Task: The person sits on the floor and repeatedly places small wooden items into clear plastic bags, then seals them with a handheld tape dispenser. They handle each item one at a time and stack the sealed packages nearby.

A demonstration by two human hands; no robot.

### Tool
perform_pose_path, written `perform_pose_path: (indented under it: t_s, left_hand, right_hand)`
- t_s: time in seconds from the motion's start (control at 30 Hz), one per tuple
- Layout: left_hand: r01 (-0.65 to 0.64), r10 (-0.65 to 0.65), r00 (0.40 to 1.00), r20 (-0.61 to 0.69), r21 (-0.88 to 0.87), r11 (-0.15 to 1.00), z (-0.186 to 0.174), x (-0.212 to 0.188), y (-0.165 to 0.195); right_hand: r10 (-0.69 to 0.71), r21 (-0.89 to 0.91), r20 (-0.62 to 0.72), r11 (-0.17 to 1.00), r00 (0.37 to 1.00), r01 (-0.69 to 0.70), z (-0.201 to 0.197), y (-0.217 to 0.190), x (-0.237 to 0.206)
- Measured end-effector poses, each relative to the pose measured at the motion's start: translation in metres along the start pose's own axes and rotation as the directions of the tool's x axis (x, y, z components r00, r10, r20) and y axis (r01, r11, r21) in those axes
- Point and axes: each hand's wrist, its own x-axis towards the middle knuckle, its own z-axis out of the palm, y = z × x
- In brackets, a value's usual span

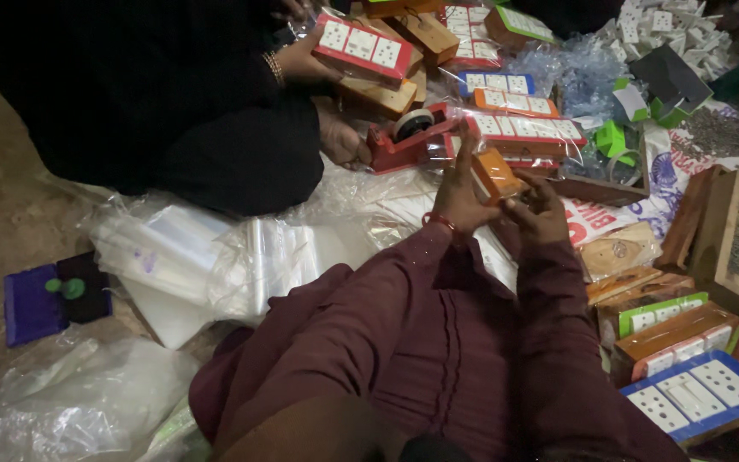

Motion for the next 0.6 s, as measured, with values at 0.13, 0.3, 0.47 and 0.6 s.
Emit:
perform_pose_path:
  t_s: [0.13,0.3,0.47,0.6]
  left_hand:
    - [-0.051,0.053,0.998,0.043,-0.045,0.998,-0.003,0.005,-0.010]
    - [-0.094,0.101,0.991,0.087,-0.078,0.992,0.001,0.008,-0.019]
    - [-0.153,0.156,0.979,0.131,-0.031,0.988,-0.001,0.010,-0.014]
    - [-0.114,0.119,0.979,0.166,-0.044,0.993,-0.002,0.013,-0.011]
  right_hand:
    - [-0.049,-0.171,0.035,0.984,0.998,0.054,0.007,-0.013,-0.002]
    - [-0.056,-0.286,0.025,0.956,0.998,0.061,0.008,-0.027,-0.009]
    - [-0.141,-0.197,0.072,0.968,0.987,0.153,0.013,-0.034,-0.009]
    - [-0.138,-0.191,0.092,0.970,0.986,0.154,0.012,-0.039,-0.009]
